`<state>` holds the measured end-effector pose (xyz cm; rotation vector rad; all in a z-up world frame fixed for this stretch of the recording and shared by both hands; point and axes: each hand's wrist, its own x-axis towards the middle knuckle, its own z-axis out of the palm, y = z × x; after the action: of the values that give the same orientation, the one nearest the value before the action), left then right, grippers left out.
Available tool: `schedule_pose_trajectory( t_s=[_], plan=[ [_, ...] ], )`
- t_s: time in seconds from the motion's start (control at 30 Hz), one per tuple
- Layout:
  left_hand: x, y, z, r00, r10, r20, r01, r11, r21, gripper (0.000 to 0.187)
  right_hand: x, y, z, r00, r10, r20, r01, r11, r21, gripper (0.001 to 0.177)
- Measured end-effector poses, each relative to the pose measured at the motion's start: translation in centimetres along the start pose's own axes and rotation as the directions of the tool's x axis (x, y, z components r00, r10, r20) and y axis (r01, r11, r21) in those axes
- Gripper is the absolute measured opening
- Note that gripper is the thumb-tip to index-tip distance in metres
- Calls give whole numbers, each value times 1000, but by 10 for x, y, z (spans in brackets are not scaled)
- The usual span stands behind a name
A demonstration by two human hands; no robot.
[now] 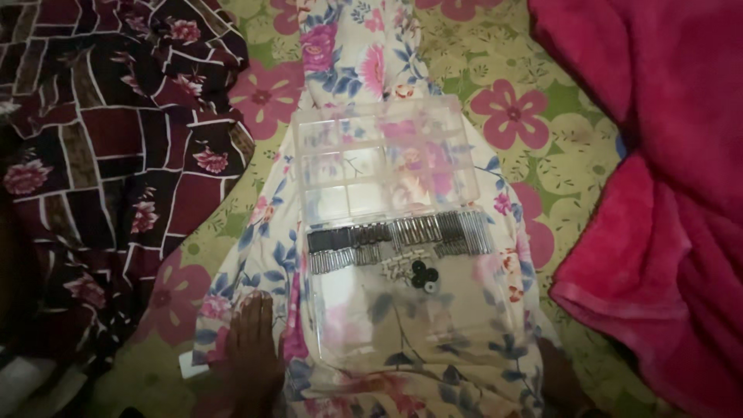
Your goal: The person assembles snap fasteners by hand, picking up black and white components from a plastic organizer and pressing them together. The person repeatedly picks, aligns, and snaps the fastener halves, placing completed units back into the organizer.
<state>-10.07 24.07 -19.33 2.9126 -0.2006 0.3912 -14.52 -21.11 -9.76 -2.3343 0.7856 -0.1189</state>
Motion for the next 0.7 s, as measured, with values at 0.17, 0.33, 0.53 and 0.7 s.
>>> schedule_pose_trajectory(
  t_s=[0.17,0.33,0.53,0.7],
  plan=[
    [4,3,-6,999,2,49,-2,1000,1,71,-2,10,0,999,2,-35,-2,1000,-7,37],
    [6,3,-11,999,41,13,-40,994,-98,74,-2,15,8,998,-12,-63,12,1000,-2,37],
    [4,7,-12,999,37,-10,-37,999,-37,72,-2,19,10,992,-37,-122,37,999,3,37],
    [7,-2,-7,998,58,-21,-58,998,-22,74,1,10,23,973,-54,-225,62,998,28,37]
  ],
)
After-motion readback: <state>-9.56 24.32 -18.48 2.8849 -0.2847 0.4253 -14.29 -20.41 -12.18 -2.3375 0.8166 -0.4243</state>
